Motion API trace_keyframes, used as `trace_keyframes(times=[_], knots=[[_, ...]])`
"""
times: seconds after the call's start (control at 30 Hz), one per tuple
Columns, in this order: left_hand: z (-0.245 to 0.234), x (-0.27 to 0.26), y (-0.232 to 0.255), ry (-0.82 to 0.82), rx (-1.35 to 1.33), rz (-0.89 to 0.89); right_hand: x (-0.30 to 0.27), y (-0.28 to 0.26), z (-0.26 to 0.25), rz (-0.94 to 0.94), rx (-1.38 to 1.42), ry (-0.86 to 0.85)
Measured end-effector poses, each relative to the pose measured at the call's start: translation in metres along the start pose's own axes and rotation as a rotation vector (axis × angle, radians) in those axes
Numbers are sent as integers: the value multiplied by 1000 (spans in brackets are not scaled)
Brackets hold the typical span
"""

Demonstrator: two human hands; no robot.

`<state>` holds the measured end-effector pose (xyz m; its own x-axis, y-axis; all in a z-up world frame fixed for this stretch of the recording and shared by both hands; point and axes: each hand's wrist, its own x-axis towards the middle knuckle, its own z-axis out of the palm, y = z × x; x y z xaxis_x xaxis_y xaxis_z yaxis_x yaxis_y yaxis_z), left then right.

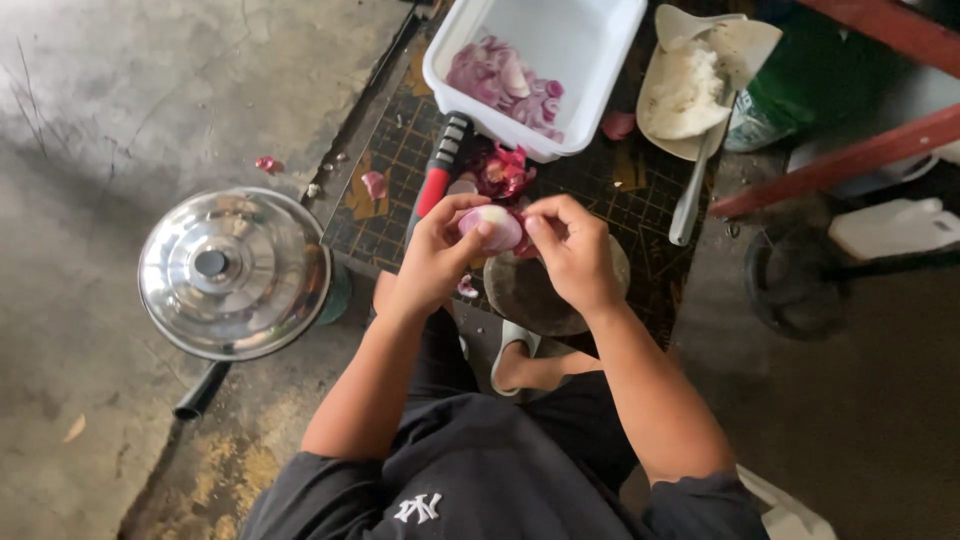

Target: The person peels the outer layers of red onions and slices them into thin pieces on a wooden cutting board using a red-handled knife. The sliced onions are then transferred into a white plastic container.

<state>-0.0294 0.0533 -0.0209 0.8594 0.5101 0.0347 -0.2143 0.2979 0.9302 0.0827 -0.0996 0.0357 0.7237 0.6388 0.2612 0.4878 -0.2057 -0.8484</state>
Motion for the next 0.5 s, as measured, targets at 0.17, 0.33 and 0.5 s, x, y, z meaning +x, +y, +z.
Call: trace_keyframes(times=[0.17, 0.33, 0.5], knots=[[-8, 2, 0, -4, 4, 25, 1, -14, 7, -2, 149, -109], [-10, 2, -1, 5, 38, 52, 6, -24, 7, -147, 34, -40], [-12, 1, 3, -19, 87, 64, 8, -33, 7, -281, -34, -15]])
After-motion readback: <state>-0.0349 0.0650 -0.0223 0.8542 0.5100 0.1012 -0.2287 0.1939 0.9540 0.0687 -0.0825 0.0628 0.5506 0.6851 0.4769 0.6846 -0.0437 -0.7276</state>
